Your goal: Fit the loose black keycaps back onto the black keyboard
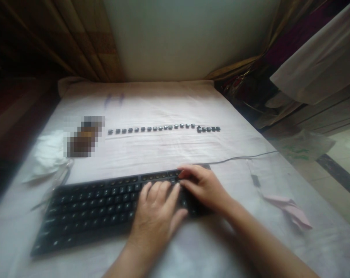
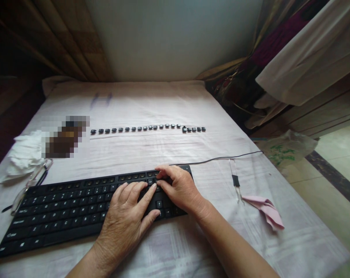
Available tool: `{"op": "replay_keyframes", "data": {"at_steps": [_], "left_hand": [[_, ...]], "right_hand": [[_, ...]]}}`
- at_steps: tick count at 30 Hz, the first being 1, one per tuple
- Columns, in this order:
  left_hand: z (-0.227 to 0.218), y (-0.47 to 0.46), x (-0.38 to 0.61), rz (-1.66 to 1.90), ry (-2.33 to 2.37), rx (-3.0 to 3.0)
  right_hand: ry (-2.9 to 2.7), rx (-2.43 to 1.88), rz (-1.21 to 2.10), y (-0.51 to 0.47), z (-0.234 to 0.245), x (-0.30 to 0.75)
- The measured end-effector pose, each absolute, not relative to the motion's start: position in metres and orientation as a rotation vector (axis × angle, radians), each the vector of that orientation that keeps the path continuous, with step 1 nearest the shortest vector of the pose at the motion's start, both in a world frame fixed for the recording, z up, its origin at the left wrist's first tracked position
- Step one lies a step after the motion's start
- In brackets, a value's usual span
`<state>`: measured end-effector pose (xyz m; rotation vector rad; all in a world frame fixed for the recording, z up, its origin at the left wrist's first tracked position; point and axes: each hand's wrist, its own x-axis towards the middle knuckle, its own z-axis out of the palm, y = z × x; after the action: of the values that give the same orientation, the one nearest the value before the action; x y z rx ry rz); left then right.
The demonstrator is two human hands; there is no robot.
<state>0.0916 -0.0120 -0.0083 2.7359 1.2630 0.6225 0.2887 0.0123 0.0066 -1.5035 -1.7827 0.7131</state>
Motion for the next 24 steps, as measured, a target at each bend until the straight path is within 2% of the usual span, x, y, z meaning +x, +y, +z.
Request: {"op": "replay_keyframes", "data": {"at_steps": [10, 18, 24], "left_hand": [[-0.01, -0.013, 0.093, 0.634, 1.275, 2.734], [-0.008, -0.012, 0.092, 0.64, 1.274, 2.741], [-0.013, -0.013, 0.094, 0.676, 1.293, 2.734]], "right_hand": [[-1.702, -1.602, 0.853, 0.019, 0.011, 0.286], [-1.786, -1.687, 0.842, 0.024, 0.015, 0.281], [-1.862, -1.722, 0.714, 0.024, 0.012, 0.277]]}}
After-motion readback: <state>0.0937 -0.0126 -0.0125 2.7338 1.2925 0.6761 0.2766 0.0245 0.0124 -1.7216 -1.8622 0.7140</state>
